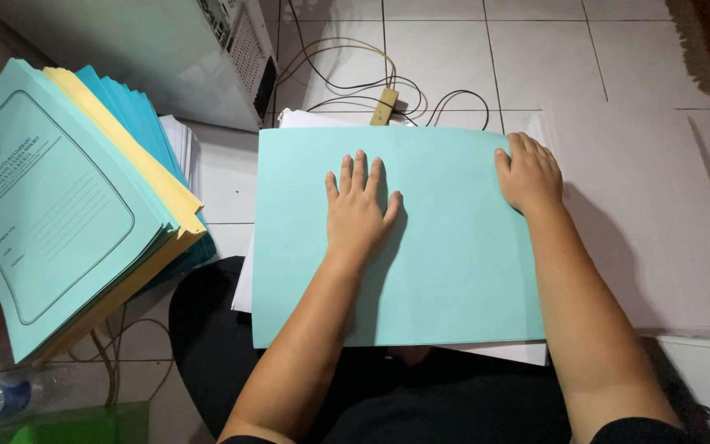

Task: The person sits and repeatedly folds light blue paper sheets in half. They smooth the creases with their hands, open the folded sheets to reveal printed text, and then fold them back down. The person handles the papers one by one, stacking them on their lap.

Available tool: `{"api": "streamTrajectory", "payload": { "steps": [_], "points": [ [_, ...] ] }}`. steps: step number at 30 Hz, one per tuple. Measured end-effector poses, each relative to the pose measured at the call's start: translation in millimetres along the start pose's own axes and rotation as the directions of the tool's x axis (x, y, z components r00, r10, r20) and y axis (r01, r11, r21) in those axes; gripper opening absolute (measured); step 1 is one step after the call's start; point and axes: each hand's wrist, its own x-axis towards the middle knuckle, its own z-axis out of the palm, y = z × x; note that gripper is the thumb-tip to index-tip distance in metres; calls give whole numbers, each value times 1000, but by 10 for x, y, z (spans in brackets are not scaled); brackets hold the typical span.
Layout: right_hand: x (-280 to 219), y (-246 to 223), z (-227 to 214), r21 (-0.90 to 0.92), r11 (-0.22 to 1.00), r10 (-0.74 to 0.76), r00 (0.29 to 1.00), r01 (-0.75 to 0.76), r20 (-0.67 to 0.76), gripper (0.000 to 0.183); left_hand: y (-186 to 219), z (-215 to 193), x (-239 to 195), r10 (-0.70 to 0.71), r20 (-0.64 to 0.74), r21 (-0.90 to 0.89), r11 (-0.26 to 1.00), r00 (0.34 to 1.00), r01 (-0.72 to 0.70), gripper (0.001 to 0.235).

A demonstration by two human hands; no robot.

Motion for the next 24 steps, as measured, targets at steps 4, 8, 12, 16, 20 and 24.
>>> {"api": "streamTrajectory", "payload": {
  "steps": [4,8,12,16,20,24],
  "points": [
    [-512,-390,-450,18,1000,13,1000,-13,-21,69,12,2,-16,0,-28,-33,999,1000,-1,68],
    [-1139,-638,-731,33,999,23,1000,-23,-2,69,-15,39,-7,-27,-75,-28,999,997,25,69],
    [-1825,-685,-780,12,998,58,997,-59,52,71,-52,93,-4,-69,-104,-43,997,992,65,68],
    [-2437,-619,-439,-67,998,-5,1000,5,-2,79,-54,123,7,-83,-107,-47,996,991,79,64],
    [-2793,-994,-106,-165,940,-305,952,299,-14,87,-104,295,71,-65,-154,29,997,986,70,58],
    [-2668,-1632,-163,-104,841,-519,846,532,124,72,-82,144,6,-45,-113,-41,998,993,41,57]
  ]
}}
